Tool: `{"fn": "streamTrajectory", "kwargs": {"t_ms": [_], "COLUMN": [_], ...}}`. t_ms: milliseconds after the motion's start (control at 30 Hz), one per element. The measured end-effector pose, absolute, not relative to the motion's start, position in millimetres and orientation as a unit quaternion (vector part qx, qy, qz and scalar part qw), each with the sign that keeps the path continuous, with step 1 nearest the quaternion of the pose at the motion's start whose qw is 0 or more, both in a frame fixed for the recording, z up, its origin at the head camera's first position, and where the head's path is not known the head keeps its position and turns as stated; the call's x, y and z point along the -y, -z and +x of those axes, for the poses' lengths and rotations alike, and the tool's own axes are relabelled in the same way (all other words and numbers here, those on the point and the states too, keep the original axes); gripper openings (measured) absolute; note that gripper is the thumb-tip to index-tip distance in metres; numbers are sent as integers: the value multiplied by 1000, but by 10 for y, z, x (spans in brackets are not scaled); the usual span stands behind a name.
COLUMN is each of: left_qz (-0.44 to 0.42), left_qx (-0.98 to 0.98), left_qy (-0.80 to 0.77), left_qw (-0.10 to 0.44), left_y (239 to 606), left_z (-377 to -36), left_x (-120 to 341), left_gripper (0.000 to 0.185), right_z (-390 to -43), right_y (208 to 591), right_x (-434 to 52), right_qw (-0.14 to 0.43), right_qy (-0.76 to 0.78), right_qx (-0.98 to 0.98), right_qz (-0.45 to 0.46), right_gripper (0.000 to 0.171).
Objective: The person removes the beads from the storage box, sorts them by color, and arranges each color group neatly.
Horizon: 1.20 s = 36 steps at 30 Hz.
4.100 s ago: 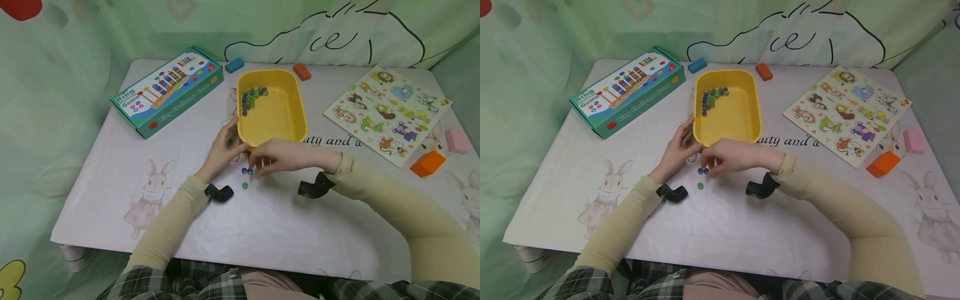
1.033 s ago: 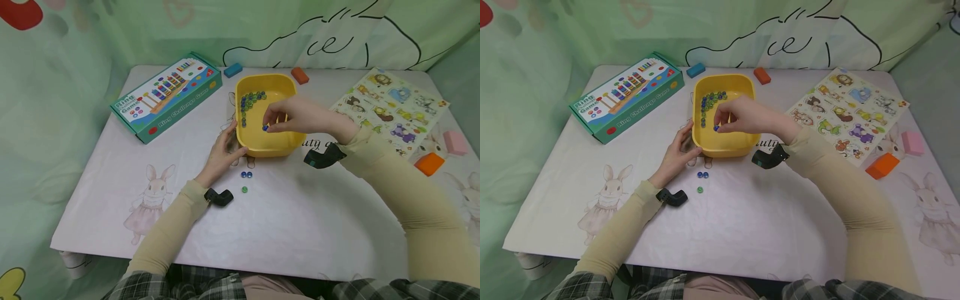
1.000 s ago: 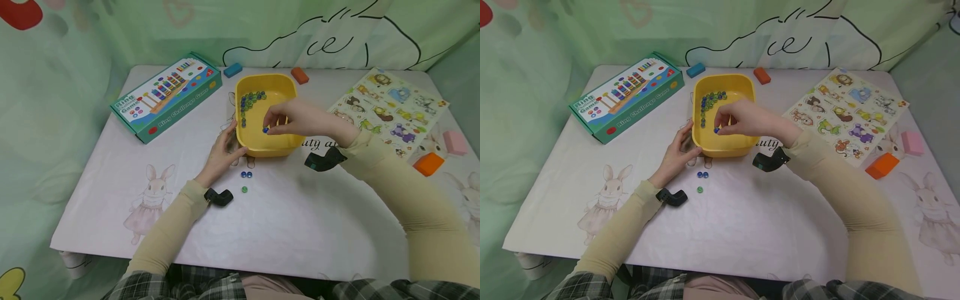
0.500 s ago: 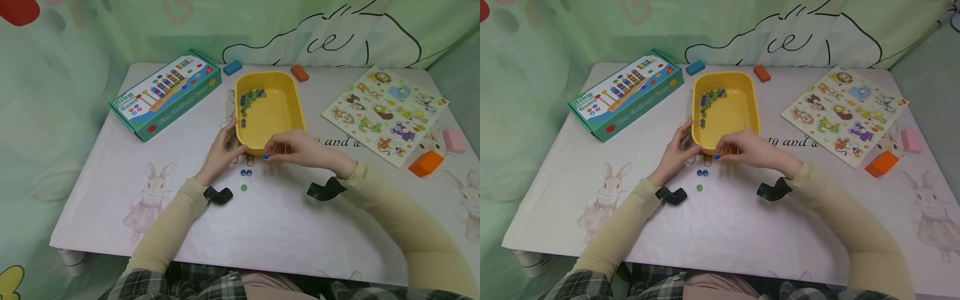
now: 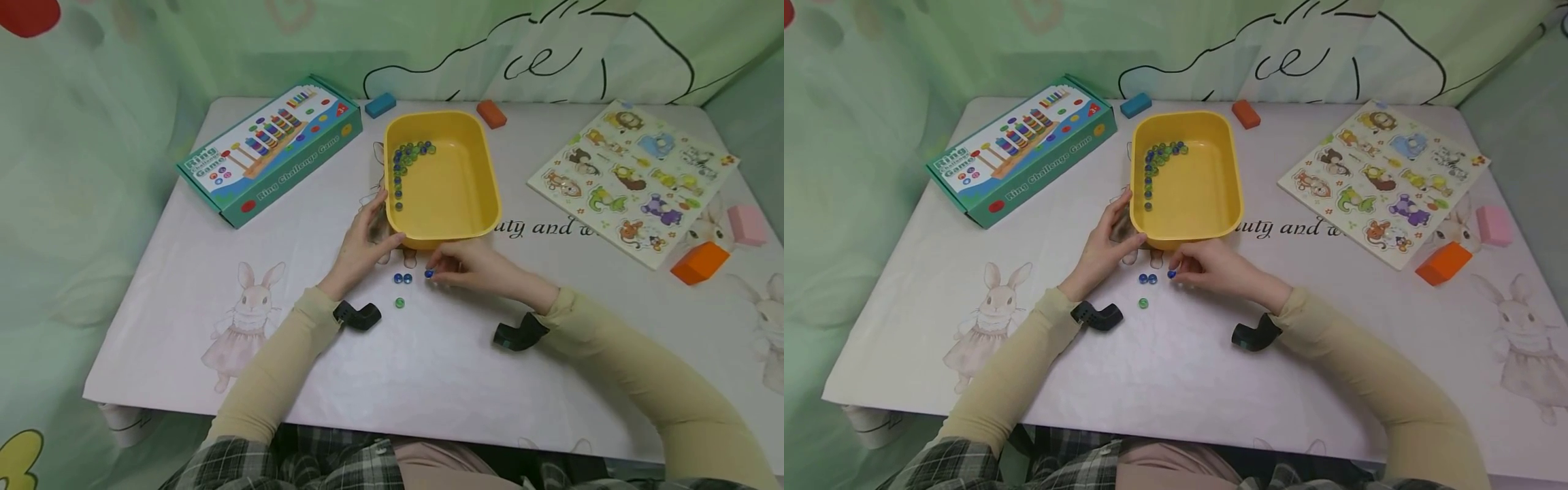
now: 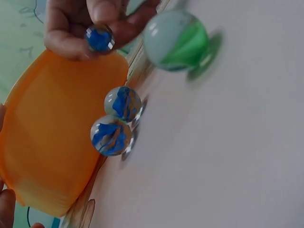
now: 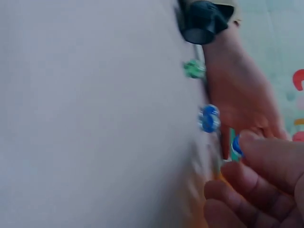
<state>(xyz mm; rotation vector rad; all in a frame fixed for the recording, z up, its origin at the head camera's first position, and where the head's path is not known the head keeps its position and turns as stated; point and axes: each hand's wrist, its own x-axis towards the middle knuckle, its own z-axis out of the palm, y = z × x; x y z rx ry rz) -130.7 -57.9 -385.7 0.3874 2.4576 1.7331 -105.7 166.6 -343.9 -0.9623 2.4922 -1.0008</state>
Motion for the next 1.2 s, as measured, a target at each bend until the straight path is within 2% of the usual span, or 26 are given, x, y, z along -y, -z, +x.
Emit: {"fn": "streamTrajectory", "kwargs": {"t_ms": [367,700,1000,1200], "left_qz": [126,130,128,137], "left_qx": [-808,-807,-806,-806], "left_qy": [-573,-573,-575,-574], "left_qw": [57,56,59,44], "left_y": [3828,3839,3830,3832], "left_z": [-1302,-1300,-1292,-1299], "left_x": [579,579,574,572], "left_gripper": [75,74,73,73], "right_z": [-1033,-1002,-1007,-1007], "right_y": [3538,3560,3555,3551], "right_x": [-1506,-1453,-1441,-1436], "right_qw": [143,121,132,120], "right_qy": [321,307,284,272], "right_qx": [-887,-893,-902,-904], "right_qz": [-299,-306,-298,-308], "right_gripper": [10,13,14,13]}}
